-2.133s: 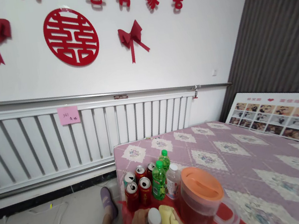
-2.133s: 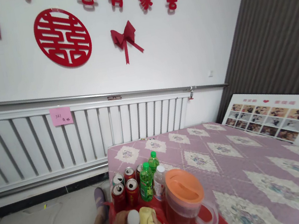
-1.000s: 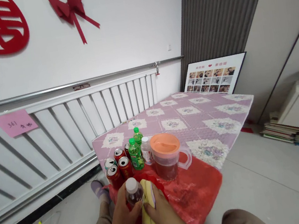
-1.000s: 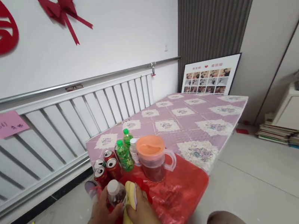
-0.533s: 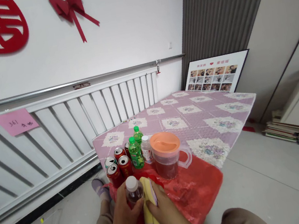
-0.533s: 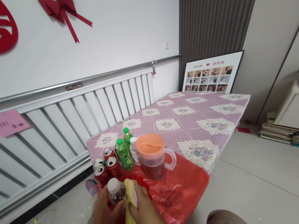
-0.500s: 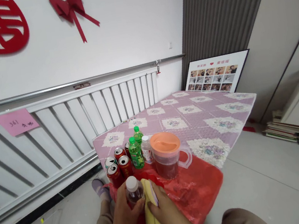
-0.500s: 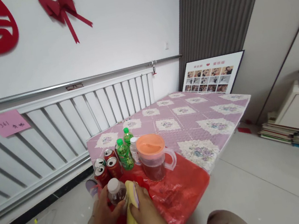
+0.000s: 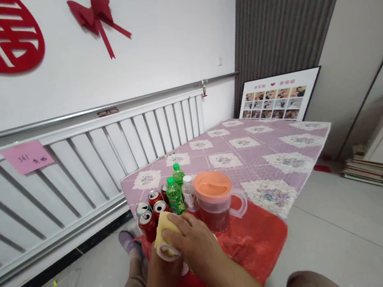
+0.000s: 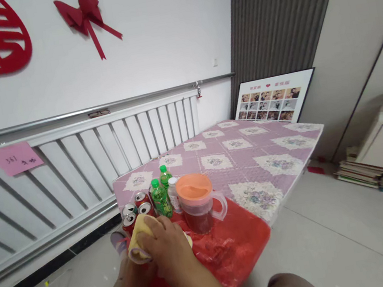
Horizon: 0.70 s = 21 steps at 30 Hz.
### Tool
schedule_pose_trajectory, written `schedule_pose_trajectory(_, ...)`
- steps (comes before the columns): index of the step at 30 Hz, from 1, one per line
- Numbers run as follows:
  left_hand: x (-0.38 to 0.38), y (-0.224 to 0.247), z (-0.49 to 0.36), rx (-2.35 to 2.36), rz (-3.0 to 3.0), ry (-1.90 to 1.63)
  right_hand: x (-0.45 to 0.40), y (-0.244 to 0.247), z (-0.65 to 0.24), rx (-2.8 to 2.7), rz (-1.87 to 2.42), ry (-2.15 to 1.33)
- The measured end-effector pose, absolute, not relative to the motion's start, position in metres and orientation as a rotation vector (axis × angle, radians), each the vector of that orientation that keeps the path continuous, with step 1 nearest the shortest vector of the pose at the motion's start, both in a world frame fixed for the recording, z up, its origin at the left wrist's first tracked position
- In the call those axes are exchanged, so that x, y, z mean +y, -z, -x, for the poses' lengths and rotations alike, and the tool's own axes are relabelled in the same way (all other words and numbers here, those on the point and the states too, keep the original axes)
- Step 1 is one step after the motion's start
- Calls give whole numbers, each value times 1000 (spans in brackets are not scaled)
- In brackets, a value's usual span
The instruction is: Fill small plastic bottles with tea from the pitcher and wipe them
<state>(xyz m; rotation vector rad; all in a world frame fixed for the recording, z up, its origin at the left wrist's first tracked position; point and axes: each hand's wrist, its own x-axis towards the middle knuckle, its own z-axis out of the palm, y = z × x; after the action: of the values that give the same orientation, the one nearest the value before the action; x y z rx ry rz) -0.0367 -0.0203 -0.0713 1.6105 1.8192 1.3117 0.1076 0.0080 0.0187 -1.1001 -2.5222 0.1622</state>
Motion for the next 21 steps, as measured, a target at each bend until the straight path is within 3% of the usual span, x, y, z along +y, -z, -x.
schedule_pose_trajectory(6, -23, 76, 40, 1807, -1610, -1347, 25, -11, -123, -2386, 1399, -260)
schedule_pose_trajectory(14, -25, 83, 42, 1824, -1669, -1327, 12, 38, -204, -2317, 1611, -328)
schedule_pose_trajectory(21, -22, 87, 45, 1872, -1704, -1298, 0, 81, -213, -2306, 1910, -239)
